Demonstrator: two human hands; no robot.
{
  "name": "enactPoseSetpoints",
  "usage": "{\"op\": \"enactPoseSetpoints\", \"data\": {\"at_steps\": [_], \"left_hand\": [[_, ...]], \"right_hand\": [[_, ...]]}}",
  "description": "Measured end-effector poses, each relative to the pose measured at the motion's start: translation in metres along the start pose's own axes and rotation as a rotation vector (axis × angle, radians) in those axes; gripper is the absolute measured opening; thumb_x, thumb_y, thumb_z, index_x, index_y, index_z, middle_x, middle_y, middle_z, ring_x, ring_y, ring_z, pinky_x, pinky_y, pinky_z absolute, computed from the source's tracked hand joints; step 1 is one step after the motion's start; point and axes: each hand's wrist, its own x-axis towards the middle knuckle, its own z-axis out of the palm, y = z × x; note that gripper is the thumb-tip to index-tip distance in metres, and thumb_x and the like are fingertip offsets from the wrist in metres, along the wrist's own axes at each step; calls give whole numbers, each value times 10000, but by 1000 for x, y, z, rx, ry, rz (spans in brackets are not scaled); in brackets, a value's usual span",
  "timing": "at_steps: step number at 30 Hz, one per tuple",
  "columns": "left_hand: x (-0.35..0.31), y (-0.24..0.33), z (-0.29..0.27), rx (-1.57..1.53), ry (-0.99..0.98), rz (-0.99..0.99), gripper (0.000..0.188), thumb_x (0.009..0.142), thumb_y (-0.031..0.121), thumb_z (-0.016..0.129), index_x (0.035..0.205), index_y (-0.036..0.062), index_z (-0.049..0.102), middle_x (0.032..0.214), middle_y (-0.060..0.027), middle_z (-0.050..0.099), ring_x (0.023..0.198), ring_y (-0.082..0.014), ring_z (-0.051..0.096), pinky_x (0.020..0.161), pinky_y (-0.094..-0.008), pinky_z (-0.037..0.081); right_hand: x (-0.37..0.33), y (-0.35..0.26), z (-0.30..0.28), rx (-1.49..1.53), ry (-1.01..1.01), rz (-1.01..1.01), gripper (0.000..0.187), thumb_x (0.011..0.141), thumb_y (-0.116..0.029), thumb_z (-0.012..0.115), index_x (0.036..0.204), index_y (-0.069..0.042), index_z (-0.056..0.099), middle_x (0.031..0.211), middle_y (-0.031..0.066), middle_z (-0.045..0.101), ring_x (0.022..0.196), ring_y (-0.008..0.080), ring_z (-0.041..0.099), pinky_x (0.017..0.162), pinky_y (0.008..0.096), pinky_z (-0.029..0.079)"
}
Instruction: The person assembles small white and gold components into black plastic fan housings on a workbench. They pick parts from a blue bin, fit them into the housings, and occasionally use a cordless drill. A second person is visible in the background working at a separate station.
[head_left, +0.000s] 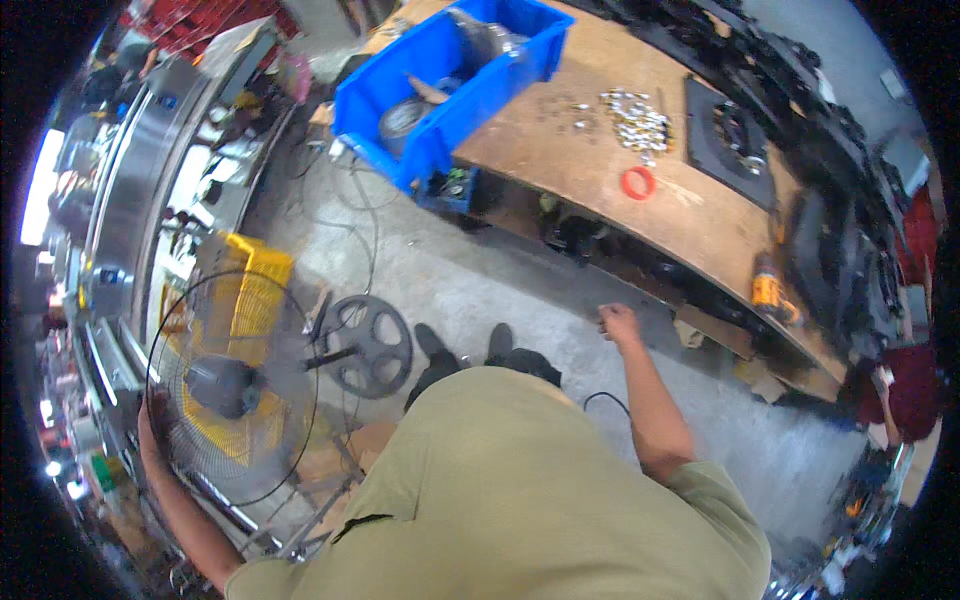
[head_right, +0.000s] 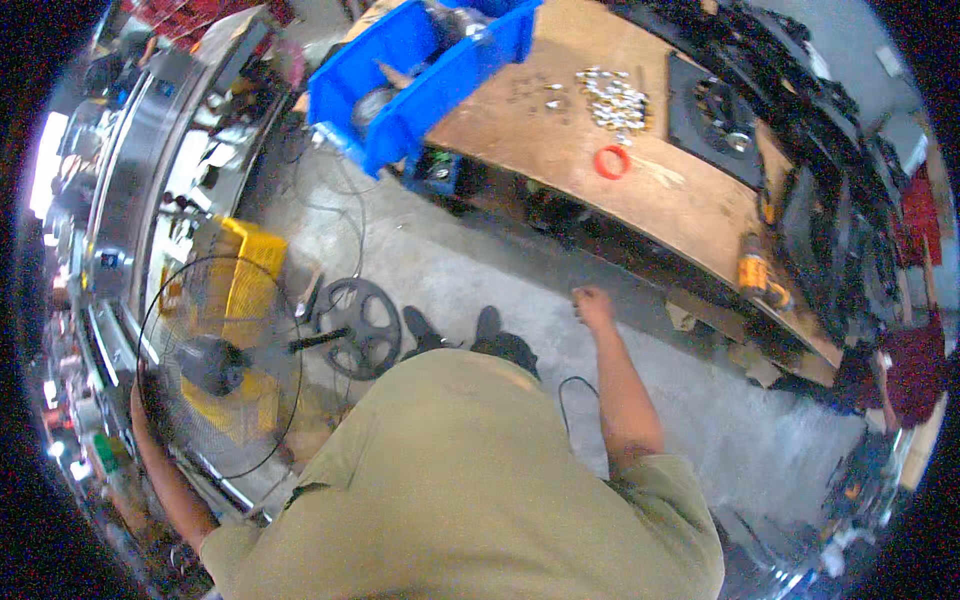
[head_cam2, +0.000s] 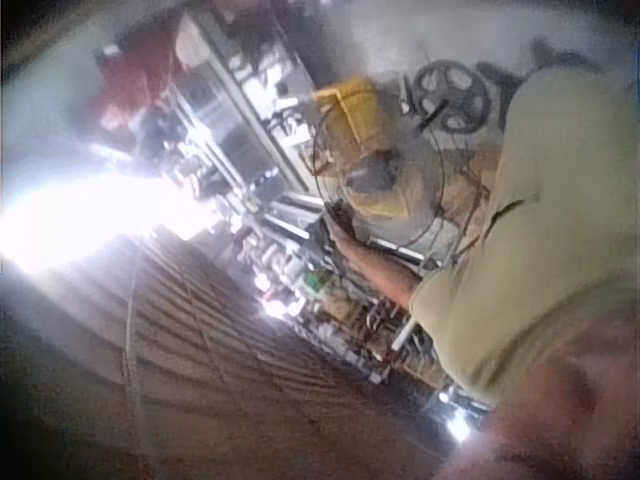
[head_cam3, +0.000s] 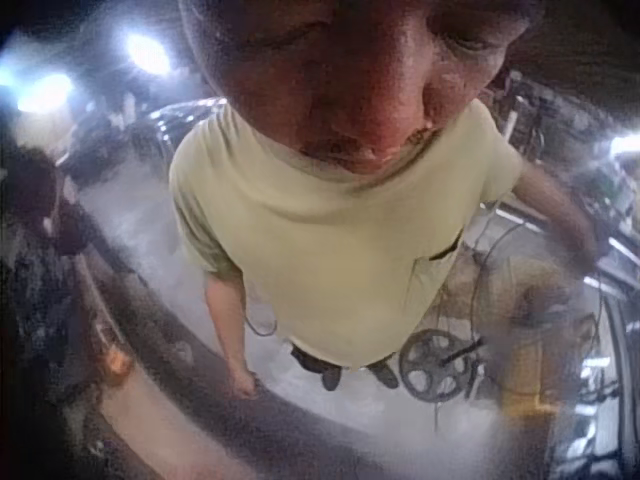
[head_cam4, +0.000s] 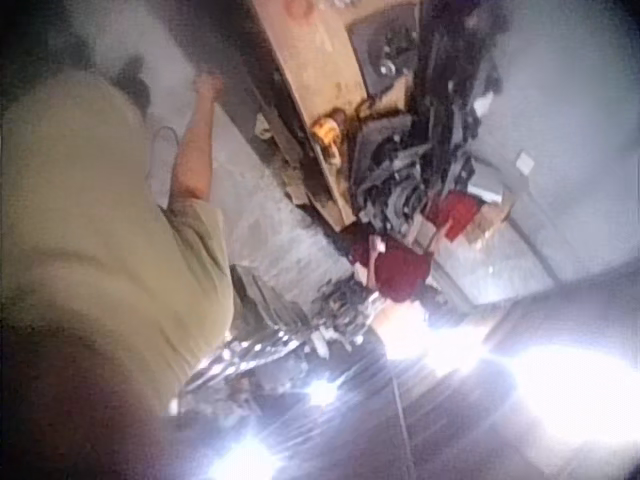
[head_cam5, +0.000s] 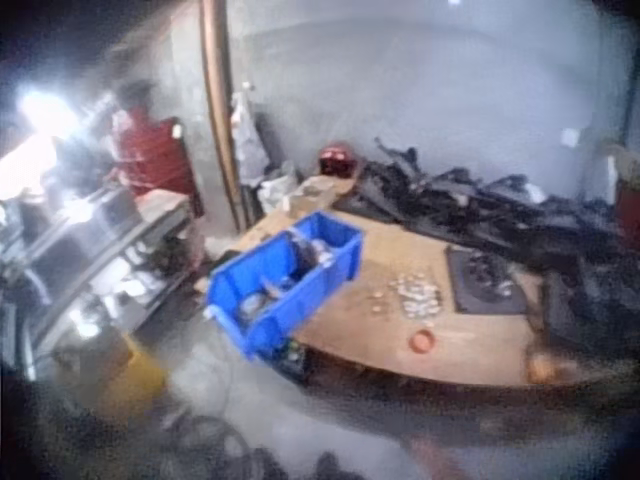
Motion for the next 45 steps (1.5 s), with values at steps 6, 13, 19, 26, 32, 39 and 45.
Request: {"op": "enactPoseSetpoints", "data": {"at_steps": [6, 13, 19, 26, 32, 39, 45], "left_hand": [[-1, 17, -2, 133, -193, 115, 441, 971, 523, 480, 956, 107, 627, 755, 27, 558, 609, -101, 469, 572, -240, 355], [27, 46, -7, 83, -79, 450, 485, 960, 513, 530, 1112, 62, 622, 976, -58, 631, 839, -149, 589, 722, -262, 446], [31, 107, 72, 50, 166, 757, 529, 968, 423, 566, 1346, 54, 540, 1304, -115, 588, 1189, -211, 559, 951, -334, 447], [-120, 56, 360, 217, -513, 831, 345, 889, 123, 644, 1225, 58, 595, 1118, -81, 633, 986, -169, 579, 881, -318, 466], [-205, -60, 471, 542, -885, 632, 317, 832, 123, 693, 1138, 63, 642, 909, -74, 687, 733, -181, 630, 692, -324, 503], [-194, -75, 533, 469, -1076, 549, 297, 837, 224, 723, 1060, 34, 667, 797, -114, 683, 698, -182, 646, 666, -327, 509], [-200, 37, 667, 643, -850, 851, 334, 853, 293, 704, 1028, 11, 662, 834, -181, 691, 812, -290, 687, 754, -373, 523]], "right_hand": [[-9, 1, -12, 43, 22, -25, 268, 873, -270, 653, 1000, -39, 696, 821, 100, 695, 596, 183, 639, 533, 330, 513], [-37, 43, -32, 56, 41, -18, 268, 886, -277, 628, 1011, -44, 668, 834, 88, 681, 634, 173, 643, 540, 321, 504], [-64, 92, -28, 169, 107, 25, 250, 881, -261, 609, 988, -38, 646, 814, 79, 661, 624, 167, 625, 520, 306, 490], [-129, 103, 5, 215, 73, 53, 304, 846, -283, 617, 995, -25, 679, 787, 113, 687, 665, 233, 665, 625, 379, 528], [-138, 86, 2, 47, -17, -61, 317, 835, -300, 643, 991, -28, 685, 935, 185, 698, 827, 321, 678, 766, 417, 523], [-80, 31, -71, 60, 140, -327, 277, 868, -302, 632, 987, -60, 691, 949, 166, 701, 916, 322, 665, 818, 400, 507], [-22, -22, -160, 57, 289, -499, 271, 881, -254, 639, 1027, -28, 661, 922, 142, 695, 842, 260, 664, 776, 365, 512]]}}
